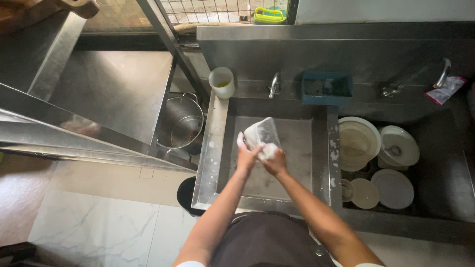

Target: The person scrubs multiple white plates and a small plastic container with a green sponge under running water in a commercial kitchen sink. They rinse each item and place it into the adjacent sink compartment.

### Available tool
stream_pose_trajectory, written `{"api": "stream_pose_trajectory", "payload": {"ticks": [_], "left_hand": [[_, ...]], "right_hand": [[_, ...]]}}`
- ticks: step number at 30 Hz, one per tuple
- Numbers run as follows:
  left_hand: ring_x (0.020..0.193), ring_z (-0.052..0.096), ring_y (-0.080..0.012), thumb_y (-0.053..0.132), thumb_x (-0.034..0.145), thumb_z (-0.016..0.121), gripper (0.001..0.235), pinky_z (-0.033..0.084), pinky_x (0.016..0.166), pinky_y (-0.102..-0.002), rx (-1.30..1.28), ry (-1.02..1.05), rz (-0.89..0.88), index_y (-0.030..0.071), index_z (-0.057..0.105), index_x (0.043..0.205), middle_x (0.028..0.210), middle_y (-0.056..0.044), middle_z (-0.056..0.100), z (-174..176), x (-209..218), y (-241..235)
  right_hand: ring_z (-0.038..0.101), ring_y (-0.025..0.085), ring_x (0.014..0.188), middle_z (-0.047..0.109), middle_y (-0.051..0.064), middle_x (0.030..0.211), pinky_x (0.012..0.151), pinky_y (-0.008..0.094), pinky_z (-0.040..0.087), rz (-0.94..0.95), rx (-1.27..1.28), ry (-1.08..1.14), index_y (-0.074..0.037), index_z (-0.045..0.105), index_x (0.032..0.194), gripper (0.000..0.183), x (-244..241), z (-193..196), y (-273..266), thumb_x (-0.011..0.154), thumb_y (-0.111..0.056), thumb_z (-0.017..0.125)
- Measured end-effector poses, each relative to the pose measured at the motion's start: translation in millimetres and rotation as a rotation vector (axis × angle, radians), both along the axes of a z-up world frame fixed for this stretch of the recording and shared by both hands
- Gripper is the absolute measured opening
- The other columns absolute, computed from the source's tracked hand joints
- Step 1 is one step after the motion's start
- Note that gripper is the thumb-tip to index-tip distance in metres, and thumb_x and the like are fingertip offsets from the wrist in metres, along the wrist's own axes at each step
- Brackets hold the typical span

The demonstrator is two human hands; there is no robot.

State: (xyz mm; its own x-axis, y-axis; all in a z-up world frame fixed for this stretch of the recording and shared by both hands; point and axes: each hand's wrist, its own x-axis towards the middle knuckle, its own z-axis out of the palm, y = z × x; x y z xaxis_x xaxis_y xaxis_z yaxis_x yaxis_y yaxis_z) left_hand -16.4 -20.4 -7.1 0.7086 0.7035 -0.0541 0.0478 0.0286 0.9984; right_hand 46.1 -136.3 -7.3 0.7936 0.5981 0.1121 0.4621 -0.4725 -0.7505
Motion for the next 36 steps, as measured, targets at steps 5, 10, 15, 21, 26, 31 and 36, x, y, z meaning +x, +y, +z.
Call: {"api": "stream_pose_trajectory", "payload": {"ticks": [5,10,15,21,26,31,36], "left_hand": [[0.103,0.06,-0.0226,0.044,0.077,0.076,0.074,0.049,0.08,-0.041,-0.508,0.182,-0.117,0.005,0.057,0.137,0.119,-0.01,0.065,-9.3,-10.1,-3.3],[0.1,0.068,-0.0182,0.037,0.079,0.086,0.071,0.055,0.088,-0.035,-0.334,0.129,-0.072,0.0,0.056,0.132,0.114,-0.011,0.071,-26.6,-12.9,6.6],[0.095,0.065,-0.0183,0.031,0.069,0.086,0.079,0.054,0.076,-0.037,-0.334,0.001,-0.041,0.005,0.049,0.135,0.112,-0.01,0.068,-28.2,-1.0,-1.0],[0.107,0.069,-0.0227,0.04,0.077,0.086,0.074,0.054,0.093,-0.034,-0.111,0.125,-0.079,-0.003,0.061,0.133,0.119,-0.018,0.074,-22.3,-6.3,21.7],[0.122,0.062,-0.0247,0.039,0.077,0.084,0.088,0.05,0.1,-0.034,-0.031,0.138,-0.081,0.001,0.044,0.145,0.135,-0.015,0.06,-26.6,-8.0,9.1],[0.125,0.058,-0.0225,0.041,0.084,0.079,0.075,0.046,0.102,-0.032,-0.378,-0.01,-0.098,0.004,0.046,0.139,0.136,-0.013,0.061,-37.6,-9.5,-15.0],[0.104,0.066,-0.0234,0.032,0.076,0.082,0.066,0.055,0.087,-0.038,-0.525,-0.068,-0.032,0.002,0.053,0.127,0.119,-0.015,0.065,-27.3,7.3,2.8]], "right_hand": [[0.074,0.033,0.095,0.073,0.019,0.109,0.083,0.043,0.06,-0.031,0.162,-0.015,-0.009,0.063,0.132,0.058,-8.9,3.6,17.4,0.083,-0.038,0.073],[0.067,0.037,0.106,0.065,0.021,0.122,0.091,0.046,0.055,0.315,0.009,-0.052,-0.005,0.061,0.128,0.069,-13.0,-2.2,-8.2,0.071,-0.034,0.086],[0.067,0.035,0.115,0.067,0.018,0.126,0.096,0.043,0.054,0.281,0.323,0.187,-0.007,0.057,0.133,0.068,-9.1,-8.9,7.8,0.072,-0.024,0.083],[0.068,0.038,0.108,0.069,0.019,0.12,0.093,0.045,0.054,0.36,0.132,-0.073,-0.009,0.061,0.128,0.071,-15.6,-42.5,4.5,0.062,-0.019,0.084],[0.069,0.04,0.106,0.072,0.02,0.112,0.092,0.047,0.057,0.341,-0.085,-0.184,-0.009,0.071,0.116,0.041,15.0,-61.7,9.0,0.075,-0.015,0.076],[0.073,0.037,0.1,0.075,0.017,0.107,0.089,0.044,0.057,0.045,0.435,0.088,-0.007,0.07,0.114,0.038,8.2,-54.5,22.9,0.081,-0.025,0.075],[0.065,0.044,0.105,0.068,0.025,0.115,0.088,0.048,0.052,0.297,0.27,-0.175,0.0,0.066,0.121,0.057,10.8,-18.8,12.3,0.072,-0.025,0.082]]}}
